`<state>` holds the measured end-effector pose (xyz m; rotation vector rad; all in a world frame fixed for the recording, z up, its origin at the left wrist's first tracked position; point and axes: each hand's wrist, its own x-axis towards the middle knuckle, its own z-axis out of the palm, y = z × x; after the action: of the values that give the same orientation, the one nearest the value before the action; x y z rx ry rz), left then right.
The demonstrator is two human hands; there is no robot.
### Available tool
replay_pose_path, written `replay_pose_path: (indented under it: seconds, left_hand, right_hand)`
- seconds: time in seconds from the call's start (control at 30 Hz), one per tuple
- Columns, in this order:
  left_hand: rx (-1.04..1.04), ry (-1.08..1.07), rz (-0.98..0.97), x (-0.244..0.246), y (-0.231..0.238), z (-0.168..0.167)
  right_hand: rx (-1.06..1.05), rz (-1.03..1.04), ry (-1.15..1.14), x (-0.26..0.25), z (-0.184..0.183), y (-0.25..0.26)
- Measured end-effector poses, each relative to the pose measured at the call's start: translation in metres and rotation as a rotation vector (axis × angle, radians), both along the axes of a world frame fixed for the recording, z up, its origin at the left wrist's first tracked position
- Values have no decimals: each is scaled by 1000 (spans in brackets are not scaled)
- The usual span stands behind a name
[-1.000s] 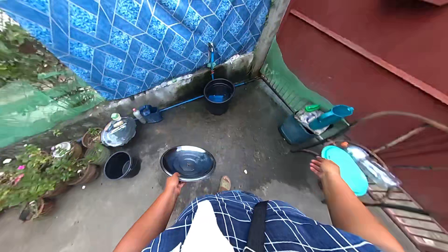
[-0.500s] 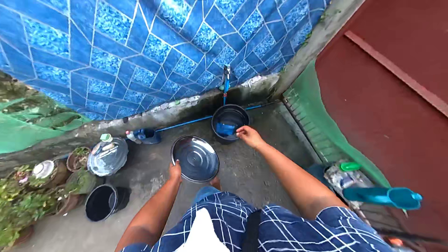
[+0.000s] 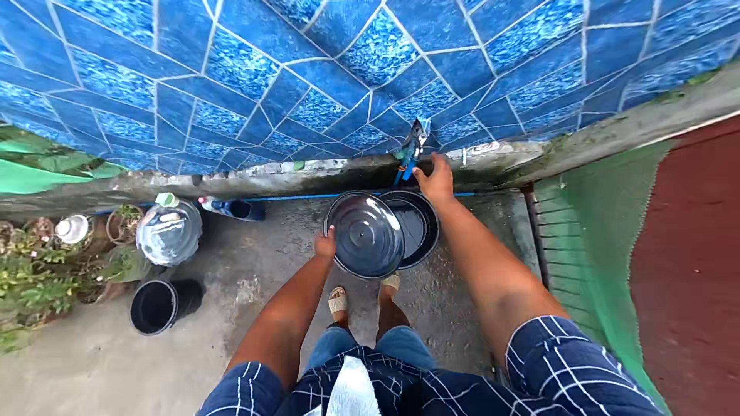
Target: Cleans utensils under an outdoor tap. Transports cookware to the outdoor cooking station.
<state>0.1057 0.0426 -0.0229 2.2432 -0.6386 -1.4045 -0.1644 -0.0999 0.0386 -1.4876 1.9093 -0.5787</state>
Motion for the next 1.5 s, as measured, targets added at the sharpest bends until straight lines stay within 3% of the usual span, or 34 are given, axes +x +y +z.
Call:
replay_pose_path:
  seconds: [0.2, 0.3, 0.47, 0.63, 0.8, 0.87, 0.93, 1.0, 1.1, 1.17, 1.27, 1.3, 1.37, 1.5]
  left_hand:
    - [-77, -43, -128, -29, -43, -36]
    - [-101, -50, -234, -43, -61, -47]
    - [-88, -3, -228, -64, -82, -57]
    - [-75, 46, -247, -81, -99, -68]
    - [-75, 93, -305, -88, -111, -70]
    - [-87, 152, -325, -85, -114, -71]
    - [-116, 228, -359, -81, -117, -72]
    - [-108, 317, -396, -79, -122, -67]
    - [-63, 417, -459, -80, -135, -64]
    - [-110, 251, -641, -79, -144, -74]
    - [-377, -402, -1029, -89, -148, -96]
    - [-451, -506, -1119, -97, -148, -104]
    - [-492, -524, -1202, -121, -147, -115]
    - [-454, -421, -1099, -178, -141, -121]
  right_hand:
    - [-34, 95, 9, -17, -28, -50]
    - [-76, 146, 11, -30, -37, -58]
    - [-159, 214, -88, -40, -50, -67]
    - [-183, 232, -36, -41, -48, -70]
    - [-204, 398, -137, -82, -68, -76]
    - [-75, 278, -75, -109, -89, -62]
    - [228, 133, -45, -134, -114, -41]
    - [475, -14, -256, -144, -131, -15]
    - [470, -175, -531, -146, -142, 14]
    - [408, -210, -569, -145, -149, 19]
    - [336, -239, -567, -136, -158, 17]
    - [312, -254, -583, -130, -160, 15]
    - [286, -276, -626, -117, -163, 14]
    - [338, -284, -638, -89, -163, 24]
